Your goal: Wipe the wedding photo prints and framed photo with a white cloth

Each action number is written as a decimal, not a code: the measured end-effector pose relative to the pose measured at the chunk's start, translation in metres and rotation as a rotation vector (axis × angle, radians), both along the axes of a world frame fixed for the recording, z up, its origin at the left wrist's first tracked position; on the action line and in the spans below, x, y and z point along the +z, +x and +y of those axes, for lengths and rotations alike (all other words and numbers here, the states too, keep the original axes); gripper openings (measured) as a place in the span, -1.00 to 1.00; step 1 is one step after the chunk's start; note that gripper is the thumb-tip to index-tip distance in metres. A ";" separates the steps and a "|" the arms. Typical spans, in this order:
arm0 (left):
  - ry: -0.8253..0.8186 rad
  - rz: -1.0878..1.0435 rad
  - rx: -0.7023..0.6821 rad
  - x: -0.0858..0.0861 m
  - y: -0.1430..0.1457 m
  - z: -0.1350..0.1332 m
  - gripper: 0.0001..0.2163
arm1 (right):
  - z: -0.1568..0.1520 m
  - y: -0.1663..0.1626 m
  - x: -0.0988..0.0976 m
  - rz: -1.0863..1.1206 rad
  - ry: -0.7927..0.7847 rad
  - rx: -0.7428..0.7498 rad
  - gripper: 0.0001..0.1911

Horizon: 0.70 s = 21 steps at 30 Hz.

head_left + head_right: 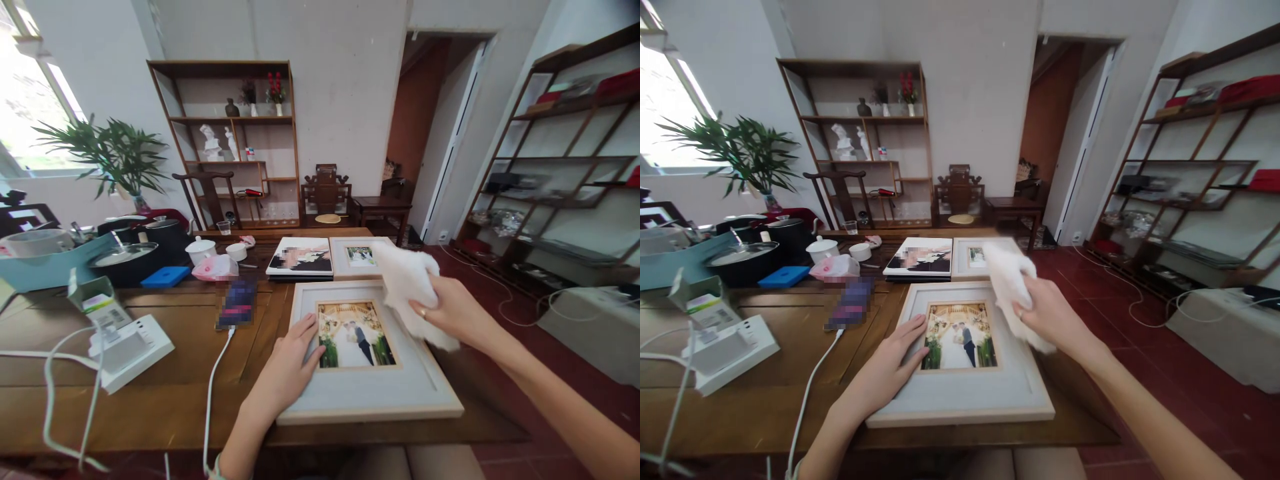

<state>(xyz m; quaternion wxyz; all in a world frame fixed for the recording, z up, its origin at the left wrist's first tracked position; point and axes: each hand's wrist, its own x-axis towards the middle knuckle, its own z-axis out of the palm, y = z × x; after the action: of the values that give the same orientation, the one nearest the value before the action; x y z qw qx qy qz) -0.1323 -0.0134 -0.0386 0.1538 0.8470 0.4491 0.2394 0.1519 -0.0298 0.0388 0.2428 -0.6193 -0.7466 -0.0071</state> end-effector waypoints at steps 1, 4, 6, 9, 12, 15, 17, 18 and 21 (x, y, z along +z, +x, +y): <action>0.000 -0.004 -0.001 0.000 0.000 0.000 -0.60 | 0.012 -0.005 0.001 -0.019 0.098 -0.033 -0.79; 0.000 -0.010 -0.006 -0.001 0.000 0.001 -0.61 | 0.044 -0.036 -0.003 -0.123 0.313 0.086 -0.60; 0.003 -0.014 -0.009 -0.001 0.000 0.002 -0.61 | 0.061 -0.063 -0.010 -0.235 0.354 0.286 -0.60; 0.009 -0.024 -0.020 -0.001 0.001 0.004 -0.62 | 0.077 -0.098 -0.023 -0.431 0.211 0.591 -0.67; 0.010 -0.028 -0.018 -0.001 0.001 0.005 -0.64 | 0.081 -0.111 -0.034 -0.487 0.138 0.660 -0.64; 0.009 -0.022 -0.011 -0.002 0.001 0.005 -0.63 | 0.077 -0.101 -0.038 -0.484 0.112 0.595 -0.63; 0.005 -0.023 -0.006 -0.002 0.000 0.005 -0.62 | 0.072 -0.085 -0.038 -0.486 0.089 0.550 -0.63; -0.001 -0.022 -0.002 -0.002 0.000 0.005 -0.61 | 0.069 -0.075 -0.038 -0.488 0.078 0.527 -0.62; -0.020 -0.017 0.012 -0.002 0.000 0.004 -0.61 | 0.060 -0.045 -0.037 -0.498 0.052 0.451 -0.59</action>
<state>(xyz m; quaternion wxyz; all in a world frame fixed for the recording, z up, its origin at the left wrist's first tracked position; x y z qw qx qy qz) -0.1319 -0.0092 -0.0410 0.1646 0.8406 0.4553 0.2430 0.1073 0.0298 0.0017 0.0640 -0.4112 -0.9009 -0.1232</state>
